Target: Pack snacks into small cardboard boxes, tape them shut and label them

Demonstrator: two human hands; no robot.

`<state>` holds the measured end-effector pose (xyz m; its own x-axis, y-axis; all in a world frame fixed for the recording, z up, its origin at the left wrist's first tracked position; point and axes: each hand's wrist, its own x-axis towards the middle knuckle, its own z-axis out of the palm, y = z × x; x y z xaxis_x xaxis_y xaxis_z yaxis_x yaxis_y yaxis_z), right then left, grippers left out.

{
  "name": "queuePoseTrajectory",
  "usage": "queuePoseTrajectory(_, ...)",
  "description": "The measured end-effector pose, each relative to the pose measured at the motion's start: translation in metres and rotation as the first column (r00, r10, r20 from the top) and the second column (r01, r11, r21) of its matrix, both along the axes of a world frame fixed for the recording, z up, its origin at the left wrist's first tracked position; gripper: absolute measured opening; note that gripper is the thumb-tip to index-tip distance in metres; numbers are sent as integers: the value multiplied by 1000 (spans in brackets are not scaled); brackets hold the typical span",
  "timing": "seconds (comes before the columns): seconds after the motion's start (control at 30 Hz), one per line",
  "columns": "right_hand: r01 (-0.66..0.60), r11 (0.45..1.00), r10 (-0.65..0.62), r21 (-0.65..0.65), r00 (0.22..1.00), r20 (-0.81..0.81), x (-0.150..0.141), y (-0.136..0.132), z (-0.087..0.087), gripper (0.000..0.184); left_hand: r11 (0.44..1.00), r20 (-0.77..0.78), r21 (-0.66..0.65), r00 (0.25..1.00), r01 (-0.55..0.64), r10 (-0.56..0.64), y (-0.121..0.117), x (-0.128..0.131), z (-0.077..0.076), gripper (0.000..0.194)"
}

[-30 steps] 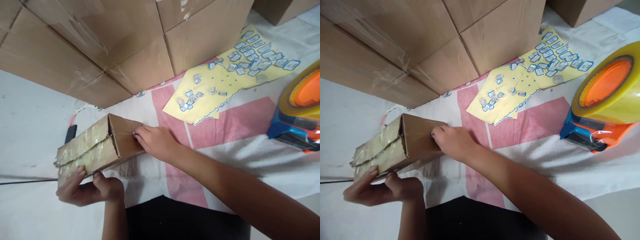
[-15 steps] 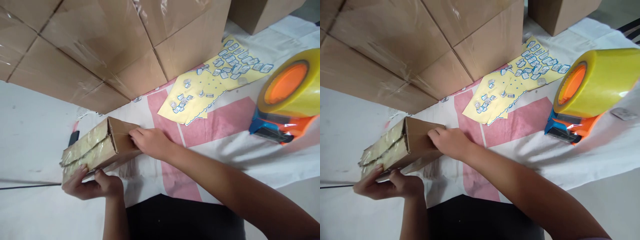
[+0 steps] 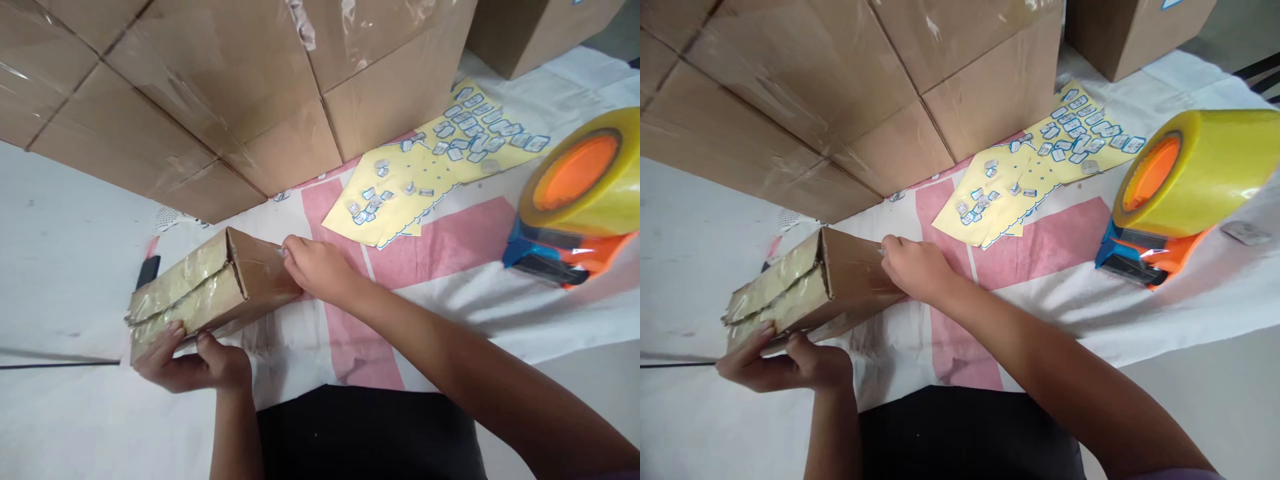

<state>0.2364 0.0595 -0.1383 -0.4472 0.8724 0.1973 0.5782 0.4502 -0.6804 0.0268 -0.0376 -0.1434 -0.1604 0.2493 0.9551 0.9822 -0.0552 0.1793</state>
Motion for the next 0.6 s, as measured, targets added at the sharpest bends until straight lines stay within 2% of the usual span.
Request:
queuePoseTrajectory(0.1,-10,999,5,-47,995,-104,8,7,2,22,1000,36,-16,999,-25,25,0,4,0,17)
queuePoseTrajectory(0.17,-2,998,-10,-59,979,-204,14,12,1,22,1000,38,-5,999,1,-1,0,3,-1,15)
queuePoseTrajectory(0.3,37,999,-43,-22,875,-483,30,23,-3,21,996,30,44,996,83,-85,2,-4,-4,16)
queuePoseTrajectory(0.4,181,984,-144,10,814,-563,48,35,-6,21,989,9,91,993,114,-115,6,-9,-6,14)
queuePoseTrajectory(0.47,376,927,-326,-11,789,-521,62,44,-9,18,985,-8,111,991,135,-135,9,-10,-8,13)
queuePoseTrajectory(0.57,643,766,-583,-25,677,-450,85,57,-13,15,981,35,124,988,148,-153,9,-18,-17,19)
queuePoseTrajectory(0.6,698,716,-630,-10,641,-438,92,60,-13,15,983,82,66,981,170,-175,7,-24,-23,22)
